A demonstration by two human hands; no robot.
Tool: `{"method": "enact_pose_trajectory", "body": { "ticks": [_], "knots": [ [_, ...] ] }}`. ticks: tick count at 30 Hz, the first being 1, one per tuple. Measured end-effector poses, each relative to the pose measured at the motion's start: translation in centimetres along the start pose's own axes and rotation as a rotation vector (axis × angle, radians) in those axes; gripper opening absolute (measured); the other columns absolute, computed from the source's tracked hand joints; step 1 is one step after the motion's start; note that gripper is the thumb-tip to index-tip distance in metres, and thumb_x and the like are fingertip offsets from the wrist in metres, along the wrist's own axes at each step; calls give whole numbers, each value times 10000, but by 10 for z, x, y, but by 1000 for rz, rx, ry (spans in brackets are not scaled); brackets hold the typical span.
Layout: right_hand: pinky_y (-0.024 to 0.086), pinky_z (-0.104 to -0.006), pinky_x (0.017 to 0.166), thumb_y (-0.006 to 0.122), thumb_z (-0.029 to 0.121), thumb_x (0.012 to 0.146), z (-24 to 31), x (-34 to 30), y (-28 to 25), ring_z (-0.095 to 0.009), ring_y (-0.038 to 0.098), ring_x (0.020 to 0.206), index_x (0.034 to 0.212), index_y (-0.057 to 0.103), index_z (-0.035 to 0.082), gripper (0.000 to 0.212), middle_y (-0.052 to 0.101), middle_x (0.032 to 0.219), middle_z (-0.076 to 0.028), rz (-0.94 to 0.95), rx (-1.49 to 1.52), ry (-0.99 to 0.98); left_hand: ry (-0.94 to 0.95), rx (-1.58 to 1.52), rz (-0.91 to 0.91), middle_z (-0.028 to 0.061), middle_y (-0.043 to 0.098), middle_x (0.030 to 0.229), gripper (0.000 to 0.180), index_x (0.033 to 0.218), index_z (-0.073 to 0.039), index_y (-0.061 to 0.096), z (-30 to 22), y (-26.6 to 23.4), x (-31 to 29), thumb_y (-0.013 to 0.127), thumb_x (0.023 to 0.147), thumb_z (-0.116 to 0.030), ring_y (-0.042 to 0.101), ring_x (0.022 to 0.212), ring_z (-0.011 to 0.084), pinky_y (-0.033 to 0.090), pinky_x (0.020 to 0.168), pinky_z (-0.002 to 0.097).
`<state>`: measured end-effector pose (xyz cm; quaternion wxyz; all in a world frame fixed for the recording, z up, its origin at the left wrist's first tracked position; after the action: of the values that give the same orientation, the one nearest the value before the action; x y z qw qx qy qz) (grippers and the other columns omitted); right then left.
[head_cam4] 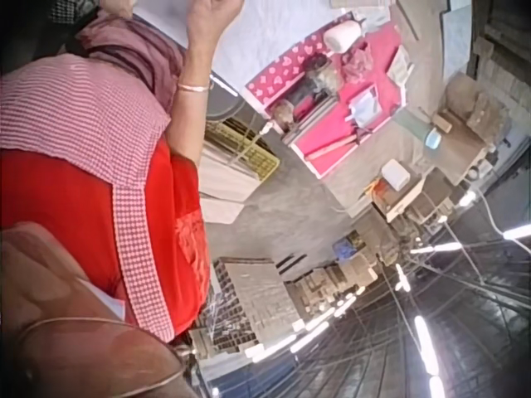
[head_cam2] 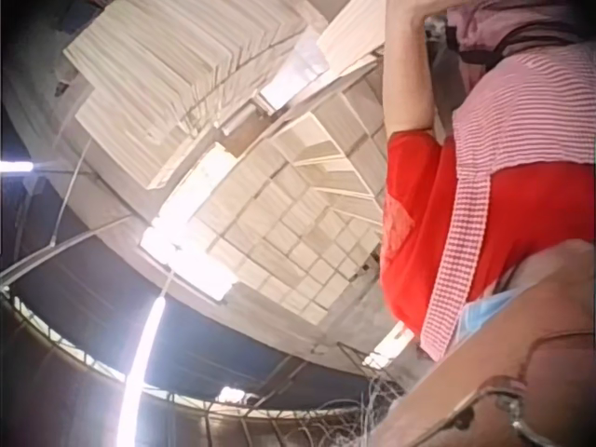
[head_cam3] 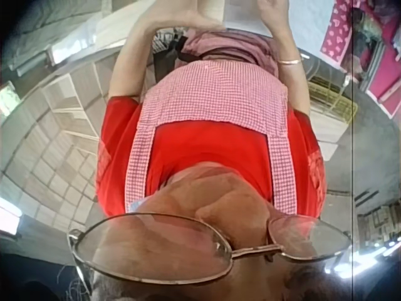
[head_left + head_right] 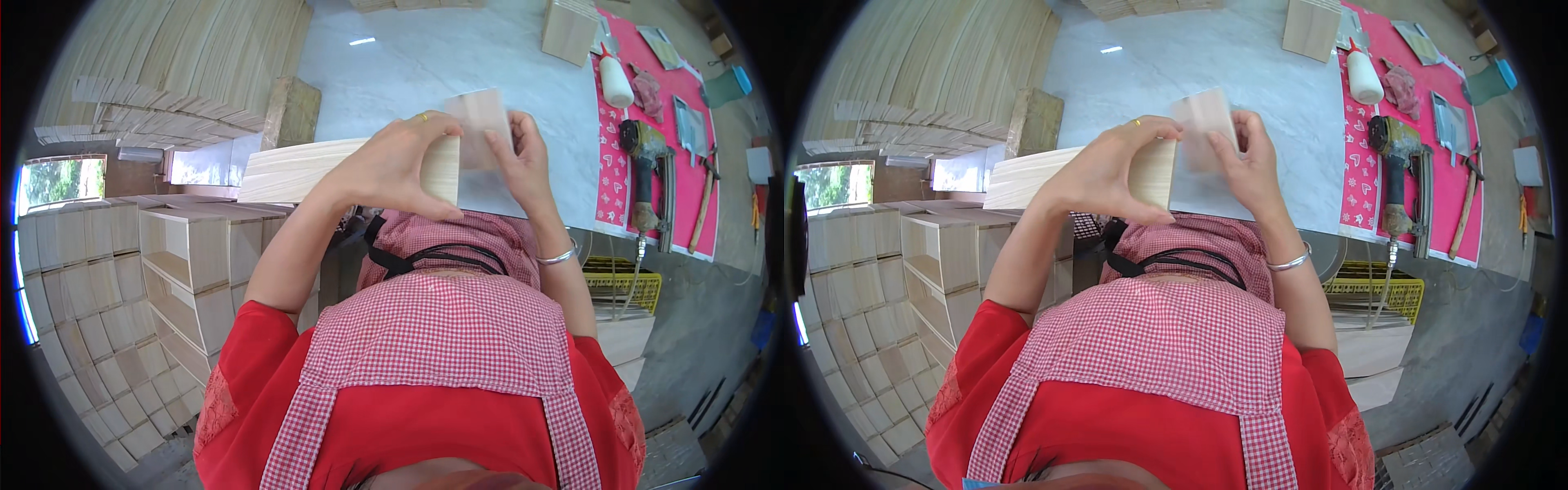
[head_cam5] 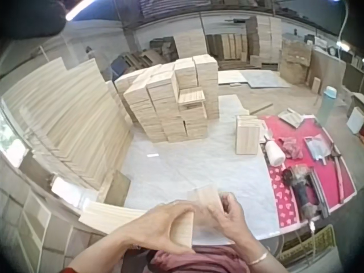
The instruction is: Assembling wooden box frames by applying glue and using a pneumatic nail gun to secure slats together.
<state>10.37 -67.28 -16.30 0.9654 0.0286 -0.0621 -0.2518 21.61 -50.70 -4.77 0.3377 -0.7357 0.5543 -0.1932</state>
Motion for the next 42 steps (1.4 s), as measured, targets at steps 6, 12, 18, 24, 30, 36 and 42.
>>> {"method": "enact_pose_trajectory", "body": {
  "ticks": [6, 12, 18, 24, 30, 36, 42],
  "knots": [
    [486, -247, 739, 672, 87, 921, 0, -3, 14, -102, 594, 825, 1045, 540, 4, 199, 655, 979, -62, -83, 52, -6, -3, 74, -21, 204, 608, 1197, 868, 1262, -12, 546, -3, 8, -14, 870, 560, -407, 581, 1095, 371, 442, 979, 427],
    [486, -293, 639, 697, 26, 817, 8, -14, 14, -181, 590, 729, 991, 505, 3, 260, 574, 867, -99, -241, -499, -230, 23, 146, -121, 177, 579, 1150, 876, 1270, -25, 547, 6, 4, -11, 886, 550, -391, 576, 1056, 362, 456, 925, 427],
    [460, -328, 588, 700, 28, 828, -7, -36, 34, -189, 551, 679, 1127, 543, 17, 338, 518, 787, -85, -212, -516, -105, 96, 247, -284, 147, 542, 1103, 877, 1275, -35, 554, 8, 2, -5, 896, 542, -375, 567, 1001, 341, 468, 873, 411],
    [523, -461, 614, 702, 10, 711, -1, -28, 46, -383, 619, 768, 1360, 413, -9, 710, 509, 1023, -183, -102, -719, -214, 138, 313, -313, 148, 545, 1102, 866, 1259, -37, 568, 4, -1, 6, 897, 537, -382, 563, 994, 330, 470, 860, 412],
    [545, -465, 626, 707, 15, 711, 2, -27, 53, -398, 633, 786, 1379, 393, -15, 739, 500, 1051, -192, -113, -746, -183, 167, 295, -281, 147, 552, 1109, 861, 1244, -27, 575, 7, 0, 17, 897, 533, -390, 563, 1000, 326, 470, 864, 413],
    [532, -480, 631, 677, 19, 728, 3, -26, 54, -420, 613, 802, 1365, 435, 9, 681, 519, 1043, -184, -126, -710, -139, 192, 300, -261, 142, 557, 1107, 865, 1237, -15, 576, 6, 1, 23, 896, 528, -394, 568, 998, 321, 475, 863, 412],
    [537, -478, 624, 672, 12, 730, 3, -27, 55, -421, 618, 794, 1359, 438, 11, 671, 519, 1047, -184, -122, -714, -128, 182, 269, -233, 140, 555, 1112, 867, 1237, -13, 576, 11, 2, 26, 893, 525, -390, 574, 991, 319, 480, 858, 411]
  ]
}}
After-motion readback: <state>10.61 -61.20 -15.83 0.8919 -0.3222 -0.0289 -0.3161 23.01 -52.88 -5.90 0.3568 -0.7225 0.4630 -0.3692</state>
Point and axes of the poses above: each hand's wrist, its own x-axis towards the middle knuckle, its own y-axis out of the palm, z = x × y, the point moved 2 cm from there along x, towards the middle knuckle
